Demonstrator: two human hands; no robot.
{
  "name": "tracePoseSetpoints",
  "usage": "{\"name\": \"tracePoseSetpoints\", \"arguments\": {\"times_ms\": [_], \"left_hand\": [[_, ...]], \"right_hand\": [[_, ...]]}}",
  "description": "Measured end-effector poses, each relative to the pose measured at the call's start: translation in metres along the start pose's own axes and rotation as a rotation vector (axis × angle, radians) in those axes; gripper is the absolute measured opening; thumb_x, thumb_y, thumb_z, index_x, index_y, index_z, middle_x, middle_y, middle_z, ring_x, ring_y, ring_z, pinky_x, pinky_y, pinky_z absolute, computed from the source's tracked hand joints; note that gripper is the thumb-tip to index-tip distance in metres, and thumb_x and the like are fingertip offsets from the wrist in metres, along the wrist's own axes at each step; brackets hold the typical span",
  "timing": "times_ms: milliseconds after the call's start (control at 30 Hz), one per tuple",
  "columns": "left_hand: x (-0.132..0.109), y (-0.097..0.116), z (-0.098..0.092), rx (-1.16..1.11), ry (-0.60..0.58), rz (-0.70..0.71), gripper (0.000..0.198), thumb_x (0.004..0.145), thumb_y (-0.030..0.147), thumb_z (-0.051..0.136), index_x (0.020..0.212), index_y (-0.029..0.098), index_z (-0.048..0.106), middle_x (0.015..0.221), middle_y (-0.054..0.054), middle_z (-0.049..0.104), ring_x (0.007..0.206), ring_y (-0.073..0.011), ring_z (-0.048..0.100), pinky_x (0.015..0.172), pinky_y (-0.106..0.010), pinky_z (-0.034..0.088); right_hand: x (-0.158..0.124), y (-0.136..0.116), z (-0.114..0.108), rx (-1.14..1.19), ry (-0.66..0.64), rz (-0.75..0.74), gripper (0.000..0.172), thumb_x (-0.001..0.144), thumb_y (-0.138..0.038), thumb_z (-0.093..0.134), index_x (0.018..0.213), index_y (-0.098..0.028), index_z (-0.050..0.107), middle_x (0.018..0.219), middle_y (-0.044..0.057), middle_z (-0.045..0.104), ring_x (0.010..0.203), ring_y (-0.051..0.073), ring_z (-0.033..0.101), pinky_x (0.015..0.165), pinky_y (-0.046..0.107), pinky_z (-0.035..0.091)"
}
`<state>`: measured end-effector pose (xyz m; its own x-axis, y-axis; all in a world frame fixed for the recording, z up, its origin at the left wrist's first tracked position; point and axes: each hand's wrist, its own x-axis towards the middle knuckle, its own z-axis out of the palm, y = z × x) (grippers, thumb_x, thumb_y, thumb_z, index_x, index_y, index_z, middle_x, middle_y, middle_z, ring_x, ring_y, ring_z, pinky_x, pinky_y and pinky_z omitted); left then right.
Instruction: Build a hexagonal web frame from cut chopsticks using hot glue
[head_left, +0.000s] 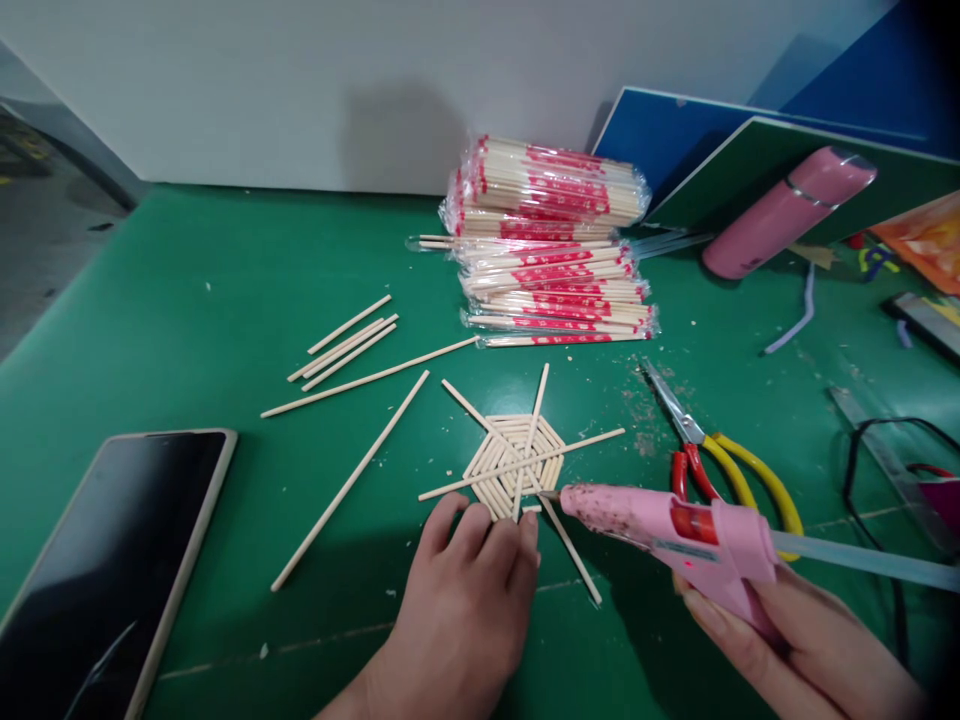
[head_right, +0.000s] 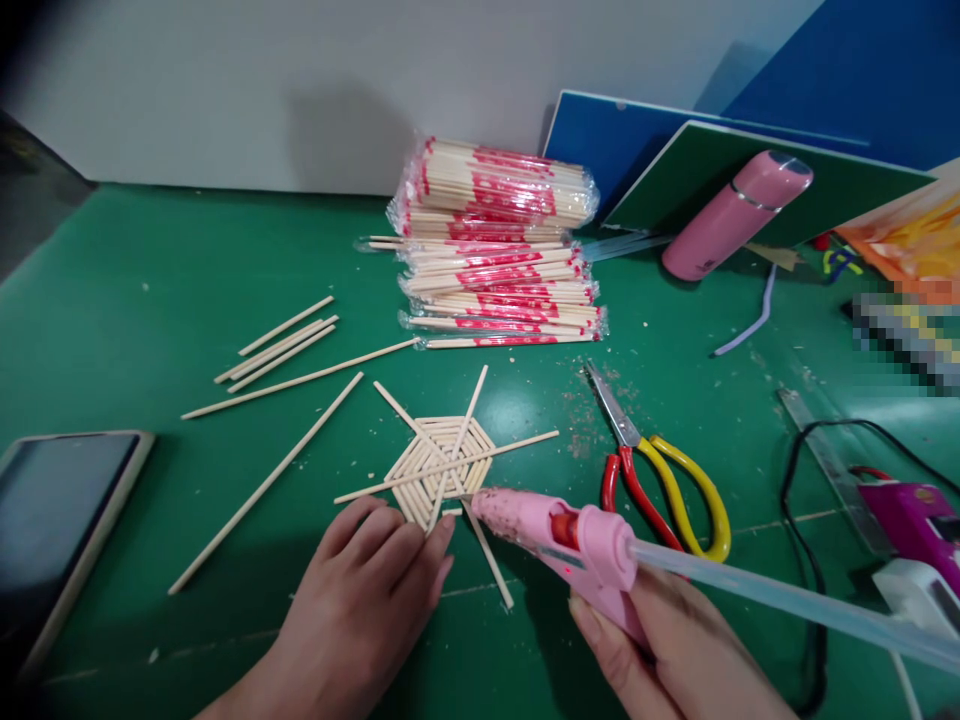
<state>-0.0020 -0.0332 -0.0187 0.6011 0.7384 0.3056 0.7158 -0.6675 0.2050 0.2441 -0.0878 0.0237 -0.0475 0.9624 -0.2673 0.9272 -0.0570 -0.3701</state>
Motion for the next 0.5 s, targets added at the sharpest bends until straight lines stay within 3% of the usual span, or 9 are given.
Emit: {"name": "tracePoseSetpoints", "arguments": {"times_ms": [133, 333, 500], "left_hand": [[0.000, 0.000, 0.001, 0.018, 0.000, -0.005, 0.024, 0.075, 0.021, 0.057, 0.099, 0.015, 0.057, 0.067, 0.000, 0.053, 0.069, -0.0162, 0.044, 0.076, -0.038, 0.036], [-0.003, 0.001, 0.001, 0.015, -0.037, 0.003, 0.031, 0.073, 0.021, 0.059, 0.103, 0.015, 0.055, 0.072, -0.001, 0.054, 0.073, -0.0175, 0.044, 0.080, -0.041, 0.035], [-0.004, 0.002, 0.000, 0.019, -0.051, 0.003, 0.034, 0.072, 0.021, 0.059, 0.105, 0.014, 0.054, 0.075, -0.002, 0.054, 0.075, -0.0186, 0.043, 0.082, -0.043, 0.034]], "right_hand": [[0.001, 0.016, 0.008, -0.029, 0.037, -0.068, 0.028, 0.074, -0.039, 0.056, 0.099, -0.029, 0.061, 0.087, 0.000, 0.069, 0.073, 0.019, 0.066, 0.062, 0.020, 0.056], [0.000, 0.025, 0.013, -0.024, 0.035, -0.085, 0.032, 0.074, -0.040, 0.056, 0.101, -0.025, 0.062, 0.092, 0.001, 0.069, 0.077, 0.020, 0.066, 0.067, 0.020, 0.055], [0.001, 0.014, 0.006, -0.077, 0.017, -0.117, 0.034, 0.075, -0.038, 0.056, 0.106, -0.025, 0.059, 0.099, 0.002, 0.066, 0.084, 0.021, 0.064, 0.074, 0.024, 0.054]]}}
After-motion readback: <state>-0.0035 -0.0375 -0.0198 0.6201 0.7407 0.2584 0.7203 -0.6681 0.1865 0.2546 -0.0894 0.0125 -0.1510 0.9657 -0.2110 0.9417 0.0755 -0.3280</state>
